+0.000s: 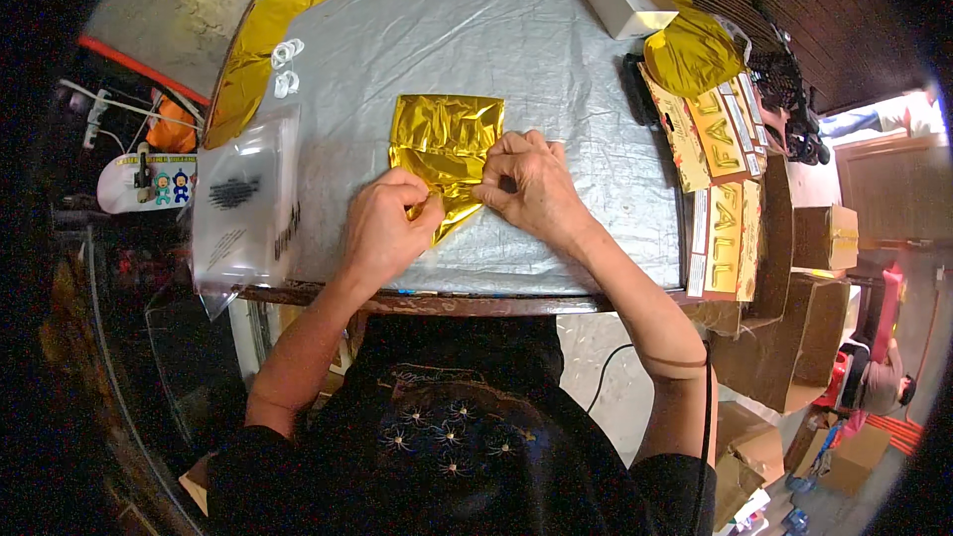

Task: The person folds a gold foil balloon by hand on a table, smoothing it flat and tucking the edges inward to create a compact shape.

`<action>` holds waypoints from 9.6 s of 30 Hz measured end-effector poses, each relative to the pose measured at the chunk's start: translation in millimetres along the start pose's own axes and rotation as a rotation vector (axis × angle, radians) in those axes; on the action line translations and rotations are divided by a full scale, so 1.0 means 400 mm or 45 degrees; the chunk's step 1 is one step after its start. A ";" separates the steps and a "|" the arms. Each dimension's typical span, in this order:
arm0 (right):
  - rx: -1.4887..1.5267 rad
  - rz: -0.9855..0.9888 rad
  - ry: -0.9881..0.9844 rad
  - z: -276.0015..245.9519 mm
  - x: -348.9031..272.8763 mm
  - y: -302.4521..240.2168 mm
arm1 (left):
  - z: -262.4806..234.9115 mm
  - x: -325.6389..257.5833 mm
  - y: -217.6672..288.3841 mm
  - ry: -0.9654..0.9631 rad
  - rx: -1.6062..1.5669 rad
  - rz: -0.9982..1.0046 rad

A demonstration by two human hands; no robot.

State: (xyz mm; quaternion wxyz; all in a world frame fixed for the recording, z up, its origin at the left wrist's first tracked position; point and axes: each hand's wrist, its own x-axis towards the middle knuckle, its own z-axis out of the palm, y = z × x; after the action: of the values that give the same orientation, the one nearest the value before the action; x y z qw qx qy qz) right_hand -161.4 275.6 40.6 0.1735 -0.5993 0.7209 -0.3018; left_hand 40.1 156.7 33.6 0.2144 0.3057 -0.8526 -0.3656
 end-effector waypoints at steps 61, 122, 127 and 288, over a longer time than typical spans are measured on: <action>-0.048 0.132 0.139 0.024 -0.085 -0.059 | -0.186 0.015 -0.069 -0.401 0.169 0.305; -0.258 0.066 0.064 0.022 -0.078 -0.081 | -0.036 0.145 -0.075 -0.245 0.053 0.014; -0.461 -0.052 0.150 0.023 -0.081 -0.099 | -0.032 0.144 -0.072 -0.233 0.086 0.002; 0.129 0.174 0.378 0.070 -0.090 -0.068 | -0.053 0.093 -0.097 -0.486 0.670 0.839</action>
State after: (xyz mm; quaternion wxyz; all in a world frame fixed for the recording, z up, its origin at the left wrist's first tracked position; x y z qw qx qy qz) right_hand -115.8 301.4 32.9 0.1150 -0.4884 0.7615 -0.4103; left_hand 39.8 99.7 23.1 0.0735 -0.0104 -0.9923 -0.0988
